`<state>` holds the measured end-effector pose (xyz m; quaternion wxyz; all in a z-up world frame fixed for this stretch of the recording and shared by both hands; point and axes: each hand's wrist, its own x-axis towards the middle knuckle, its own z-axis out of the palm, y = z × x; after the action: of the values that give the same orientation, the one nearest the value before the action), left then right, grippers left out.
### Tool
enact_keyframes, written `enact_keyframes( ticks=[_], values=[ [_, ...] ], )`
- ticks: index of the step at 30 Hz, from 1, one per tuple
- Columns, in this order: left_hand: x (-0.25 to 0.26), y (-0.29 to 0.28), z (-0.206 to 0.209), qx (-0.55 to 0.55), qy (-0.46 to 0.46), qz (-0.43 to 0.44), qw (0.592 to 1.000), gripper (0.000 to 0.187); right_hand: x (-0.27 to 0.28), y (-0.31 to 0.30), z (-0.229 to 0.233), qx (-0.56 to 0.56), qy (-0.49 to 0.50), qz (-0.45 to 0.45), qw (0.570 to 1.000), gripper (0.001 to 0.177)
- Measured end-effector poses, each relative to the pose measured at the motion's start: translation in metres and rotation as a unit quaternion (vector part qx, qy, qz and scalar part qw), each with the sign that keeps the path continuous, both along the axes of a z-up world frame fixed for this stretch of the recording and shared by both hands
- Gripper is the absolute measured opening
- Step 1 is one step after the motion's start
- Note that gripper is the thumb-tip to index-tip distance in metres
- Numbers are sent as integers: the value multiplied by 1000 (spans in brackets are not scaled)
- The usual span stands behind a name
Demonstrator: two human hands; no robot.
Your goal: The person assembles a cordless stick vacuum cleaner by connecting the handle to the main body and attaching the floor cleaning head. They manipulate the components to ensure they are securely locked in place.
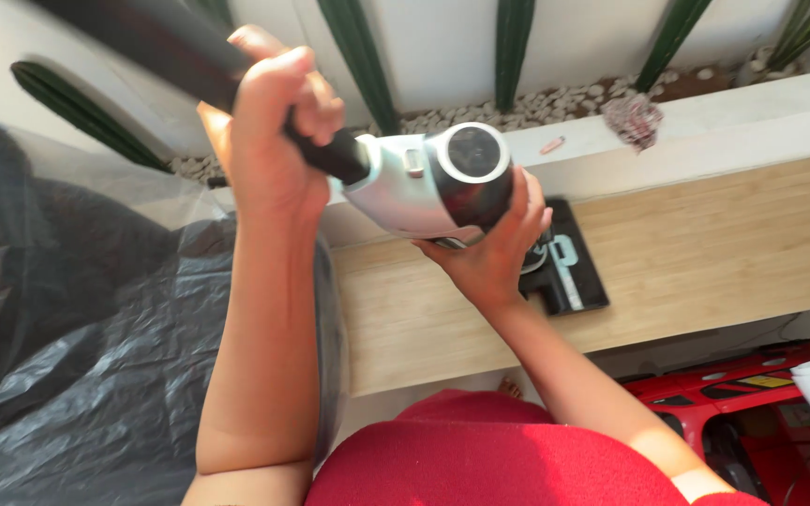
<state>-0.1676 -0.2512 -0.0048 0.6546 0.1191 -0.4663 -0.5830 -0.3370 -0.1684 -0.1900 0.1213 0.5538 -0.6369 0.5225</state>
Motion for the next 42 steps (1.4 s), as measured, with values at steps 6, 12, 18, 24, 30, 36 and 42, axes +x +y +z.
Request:
enact_keyframes(
  ticks=[6, 12, 18, 24, 30, 36, 42],
  values=[
    [70, -5, -48, 12, 39, 0, 999, 19, 34, -3, -16, -11, 55, 52, 997, 138],
    [131, -23, -89, 16, 56, -57, 997, 21, 31, -13, -15, 102, 84, 130, 983, 133],
    [171, -48, -125, 31, 64, -67, 995, 22, 42, -38, -7, 206, 75, 186, 958, 130],
    [191, -59, -148, 12, 83, -88, 993, 21, 64, -39, -10, 216, 75, 164, 960, 125],
    [181, -57, -145, 21, 89, -74, 993, 22, 52, -41, -14, 146, 74, 208, 964, 121],
    [163, -56, -134, 37, 82, -33, 995, 20, 39, -42, -12, 121, 90, 220, 964, 122],
    [143, -40, -145, 29, 93, -21, 995, 16, 18, -35, -13, 128, 91, 237, 959, 119]
  ],
)
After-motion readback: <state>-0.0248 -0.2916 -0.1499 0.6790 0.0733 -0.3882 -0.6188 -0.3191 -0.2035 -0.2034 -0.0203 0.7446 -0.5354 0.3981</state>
